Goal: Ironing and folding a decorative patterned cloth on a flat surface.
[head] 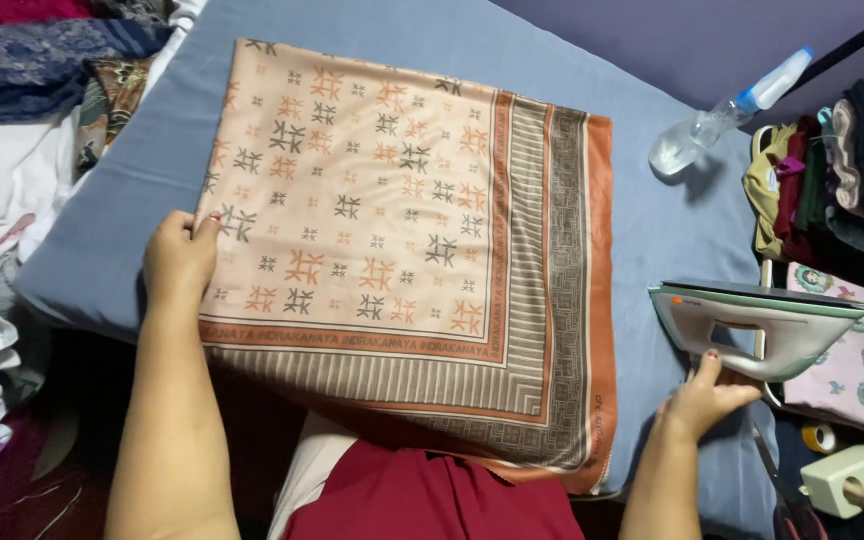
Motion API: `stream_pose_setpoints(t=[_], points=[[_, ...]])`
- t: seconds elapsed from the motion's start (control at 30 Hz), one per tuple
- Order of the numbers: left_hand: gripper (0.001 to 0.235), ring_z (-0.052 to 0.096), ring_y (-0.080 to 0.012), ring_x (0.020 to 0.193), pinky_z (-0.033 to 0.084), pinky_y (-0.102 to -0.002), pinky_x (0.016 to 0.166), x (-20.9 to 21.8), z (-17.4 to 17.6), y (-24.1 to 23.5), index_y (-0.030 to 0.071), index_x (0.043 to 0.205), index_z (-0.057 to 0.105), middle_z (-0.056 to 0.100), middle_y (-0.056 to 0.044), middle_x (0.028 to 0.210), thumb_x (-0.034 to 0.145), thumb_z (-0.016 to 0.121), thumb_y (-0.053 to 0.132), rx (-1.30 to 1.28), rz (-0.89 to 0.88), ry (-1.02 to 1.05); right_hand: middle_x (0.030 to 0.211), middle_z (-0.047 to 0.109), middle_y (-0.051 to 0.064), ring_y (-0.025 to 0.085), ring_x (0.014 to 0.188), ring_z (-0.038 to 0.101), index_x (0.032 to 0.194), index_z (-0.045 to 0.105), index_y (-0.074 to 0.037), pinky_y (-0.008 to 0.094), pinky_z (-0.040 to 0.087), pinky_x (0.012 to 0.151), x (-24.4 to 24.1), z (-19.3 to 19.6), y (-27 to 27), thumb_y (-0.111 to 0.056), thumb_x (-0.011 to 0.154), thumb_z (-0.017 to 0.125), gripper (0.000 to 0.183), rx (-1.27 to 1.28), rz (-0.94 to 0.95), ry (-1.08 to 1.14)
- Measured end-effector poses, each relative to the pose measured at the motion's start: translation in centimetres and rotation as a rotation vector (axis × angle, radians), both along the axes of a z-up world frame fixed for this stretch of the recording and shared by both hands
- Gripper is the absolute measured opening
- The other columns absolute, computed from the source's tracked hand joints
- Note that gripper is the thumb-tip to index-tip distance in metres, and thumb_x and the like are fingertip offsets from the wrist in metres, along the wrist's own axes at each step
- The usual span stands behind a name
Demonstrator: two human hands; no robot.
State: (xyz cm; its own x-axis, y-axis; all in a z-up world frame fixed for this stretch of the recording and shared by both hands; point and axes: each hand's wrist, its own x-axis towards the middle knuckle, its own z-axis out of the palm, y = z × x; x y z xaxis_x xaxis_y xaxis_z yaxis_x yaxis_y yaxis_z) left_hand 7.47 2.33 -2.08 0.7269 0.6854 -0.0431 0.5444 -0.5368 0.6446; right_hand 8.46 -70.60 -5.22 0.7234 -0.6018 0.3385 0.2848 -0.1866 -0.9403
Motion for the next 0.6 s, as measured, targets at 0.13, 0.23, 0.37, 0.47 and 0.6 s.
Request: stream_pose_setpoints(t=[0.13, 0.23, 0.37, 0.47, 0.6], points=[[0.035, 0.064, -0.0246, 0.071, 0.048, -0.041, 0.063, 0.5, 0.0, 1.1, 0.003, 0.104, 0.066, 0.073, -0.012, 0.088, 0.092, 0.077, 0.034, -0.335, 0.015, -0.103, 0.154, 0.049, 0.024, 0.028, 0.137, 0.058, 0.154, 0.029, 0.004, 0.040, 0.049, 0.119, 3.4, -0.9, -2.6, 0.002, 0.112, 0.058, 0.051, -0.086, -0.071, -0.071], [0.031, 0.058, -0.0156, 0.063, 0.046, -0.036, 0.054, 1.5, -0.4, 2.2, 0.007, 0.104, 0.068, 0.072, -0.006, 0.084, 0.088, 0.079, 0.031, -0.601, 0.018, -0.061, 0.154, 0.049, 0.028, 0.032, 0.138, 0.058, 0.155, 0.026, 0.007, 0.042, 0.048, 0.121, 5.7, 2.0, -2.4, 0.001, 0.113, 0.053, 0.051, -0.356, -0.076, -0.089], [0.027, 0.058, -0.0134, 0.066, 0.048, -0.033, 0.059, 3.6, -3.5, 4.2, 0.001, 0.098, 0.074, 0.070, -0.007, 0.082, 0.092, 0.077, 0.027, -0.586, -0.028, -0.056, 0.137, 0.061, 0.030, 0.041, 0.124, 0.063, 0.145, 0.043, 0.007, 0.044, 0.048, 0.110, 7.1, 13.6, 6.4, -0.004, 0.112, 0.060, 0.039, -0.897, 0.011, 0.121], [0.026, 0.062, -0.0123, 0.068, 0.051, -0.031, 0.062, 6.2, -7.3, 5.7, 0.003, 0.098, 0.073, 0.072, -0.004, 0.081, 0.088, 0.079, 0.026, -0.455, 0.014, -0.118, 0.119, 0.068, 0.024, 0.042, 0.107, 0.066, 0.135, 0.060, -0.004, 0.046, 0.051, 0.092, 6.5, 20.4, 16.0, -0.009, 0.099, 0.064, 0.037, -1.122, 0.415, 0.332], [0.032, 0.064, -0.0182, 0.069, 0.053, -0.034, 0.066, 7.1, -3.9, 4.2, 0.003, 0.096, 0.072, 0.072, -0.008, 0.081, 0.088, 0.081, 0.032, -0.405, 0.037, -0.121, 0.114, 0.069, 0.021, 0.040, 0.100, 0.068, 0.134, 0.060, -0.006, 0.046, 0.054, 0.085, 6.9, 19.3, 24.1, -0.019, 0.089, 0.070, 0.047, -1.240, 0.773, 0.169]])
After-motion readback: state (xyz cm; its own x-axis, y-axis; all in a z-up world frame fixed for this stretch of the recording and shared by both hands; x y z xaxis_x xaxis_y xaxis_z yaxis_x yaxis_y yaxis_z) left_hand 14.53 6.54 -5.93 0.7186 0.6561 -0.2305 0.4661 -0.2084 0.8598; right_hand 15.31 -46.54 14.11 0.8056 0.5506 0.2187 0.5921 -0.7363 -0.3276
